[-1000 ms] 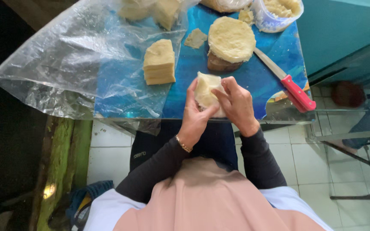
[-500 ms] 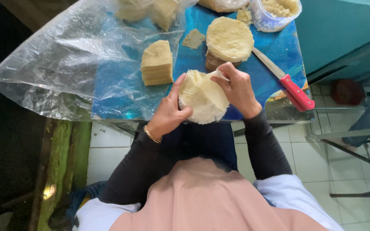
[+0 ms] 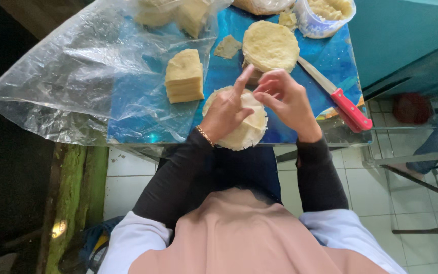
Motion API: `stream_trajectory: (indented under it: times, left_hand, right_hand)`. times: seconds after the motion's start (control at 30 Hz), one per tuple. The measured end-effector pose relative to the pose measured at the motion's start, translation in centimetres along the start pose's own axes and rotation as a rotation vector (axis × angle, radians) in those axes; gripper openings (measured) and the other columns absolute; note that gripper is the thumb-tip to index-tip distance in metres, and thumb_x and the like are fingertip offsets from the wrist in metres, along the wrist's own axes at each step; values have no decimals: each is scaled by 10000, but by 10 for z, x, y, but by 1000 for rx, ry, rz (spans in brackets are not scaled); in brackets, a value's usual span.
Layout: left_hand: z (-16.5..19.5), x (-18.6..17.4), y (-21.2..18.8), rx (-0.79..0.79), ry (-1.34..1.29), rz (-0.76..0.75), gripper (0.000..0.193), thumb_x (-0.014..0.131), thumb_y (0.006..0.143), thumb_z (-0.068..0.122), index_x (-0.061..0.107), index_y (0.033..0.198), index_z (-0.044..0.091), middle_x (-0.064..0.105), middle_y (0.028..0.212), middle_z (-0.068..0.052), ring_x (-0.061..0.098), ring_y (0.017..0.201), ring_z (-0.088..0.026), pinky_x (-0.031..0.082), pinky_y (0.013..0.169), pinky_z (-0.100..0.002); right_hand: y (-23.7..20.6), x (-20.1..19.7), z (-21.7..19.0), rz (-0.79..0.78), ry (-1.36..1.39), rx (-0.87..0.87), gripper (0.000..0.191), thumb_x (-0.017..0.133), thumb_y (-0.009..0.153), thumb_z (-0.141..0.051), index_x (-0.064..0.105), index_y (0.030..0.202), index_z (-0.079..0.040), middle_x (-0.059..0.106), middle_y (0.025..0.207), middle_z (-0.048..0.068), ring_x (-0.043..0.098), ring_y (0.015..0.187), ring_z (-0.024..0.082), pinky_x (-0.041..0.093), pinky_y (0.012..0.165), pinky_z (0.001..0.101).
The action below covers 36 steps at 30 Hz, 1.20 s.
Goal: The person sits at a small table and repeatedly peels thin, translucent sheets off a round pale block resting on a wooden base, stretching each sheet by hand and setting it aside. A red-handled knife and a stack of similar blocks sit on the plastic-covered table.
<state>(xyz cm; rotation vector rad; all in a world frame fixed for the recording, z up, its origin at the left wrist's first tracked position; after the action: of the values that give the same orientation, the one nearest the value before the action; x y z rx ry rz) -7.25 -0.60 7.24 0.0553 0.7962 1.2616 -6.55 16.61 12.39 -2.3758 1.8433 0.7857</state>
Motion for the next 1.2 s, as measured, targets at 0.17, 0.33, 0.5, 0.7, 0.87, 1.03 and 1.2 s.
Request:
stream_trajectory:
  times: [0.17, 0.33, 0.5, 0.7, 0.87, 1.03, 1.2]
  left_hand:
    - [-1, -5, -14, 178, -64, 104, 266, 797, 899, 100, 655, 1115, 163, 698, 1042, -102, 702, 983, -315, 551, 835, -367]
    - [13, -13, -13, 172, 192, 39, 395, 835, 792, 205, 662, 1143, 156, 676, 1089, -96, 649, 1064, -320, 465, 930, -457]
    - [35, 1, -5, 338, 474, -68, 872, 839, 584, 303, 616, 1389, 54, 673, 1141, -81, 609, 1082, -311, 324, 965, -627]
    - [17, 8, 9, 197, 131, -247, 257, 816, 833, 290, 706, 969, 102, 696, 966, -107, 667, 996, -333, 505, 848, -455]
    - [15, 8, 7, 180, -6, -114, 143, 749, 865, 214, 732, 908, 79, 699, 911, -109, 691, 871, -326, 538, 768, -427]
    - [17, 3, 6, 117, -116, 9, 151, 768, 901, 189, 724, 942, 51, 696, 906, -113, 701, 866, -295, 541, 759, -385]
    - [12, 1, -2, -91, -411, 105, 177, 766, 934, 184, 714, 1014, 35, 724, 958, -62, 683, 894, -124, 553, 787, -285]
  right_hand:
    - [-40, -2, -11, 34, -544, -174, 363, 889, 755, -245, 703, 1003, -57, 669, 1019, 84, 612, 920, 261, 510, 788, 353]
    - [-38, 9, -6, 10, -524, -237, 221, 847, 831, -252, 716, 911, -93, 672, 1077, 70, 602, 1016, 289, 497, 884, 385]
    - [-29, 4, -7, -63, -605, -326, 209, 837, 852, -234, 722, 939, -83, 683, 1044, 62, 619, 983, 288, 486, 872, 409]
    - [-54, 1, -6, 172, -565, -72, 351, 828, 860, -371, 665, 935, -69, 637, 929, 56, 639, 881, 270, 517, 771, 401]
    - [-82, 23, -5, 315, -729, -41, 411, 858, 809, -443, 674, 895, -85, 627, 894, 63, 630, 858, 285, 500, 728, 413]
    - [-81, 30, -1, 378, -607, 50, 414, 834, 839, -421, 686, 985, -63, 633, 930, 88, 623, 803, 265, 499, 698, 394]
    - [-74, 30, 1, 405, -489, 45, 475, 820, 863, -370, 678, 1138, -10, 655, 969, 103, 636, 799, 245, 511, 702, 372]
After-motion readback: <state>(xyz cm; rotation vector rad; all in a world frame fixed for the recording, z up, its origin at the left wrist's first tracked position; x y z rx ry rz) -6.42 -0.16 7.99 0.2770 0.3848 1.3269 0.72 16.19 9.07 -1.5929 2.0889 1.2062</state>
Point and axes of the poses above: each hand's wrist, its own y-axis towards the middle knuckle, its own x-axis out of the palm, z = x × y, the point moved 4 cm from there along y, towards the middle knuckle
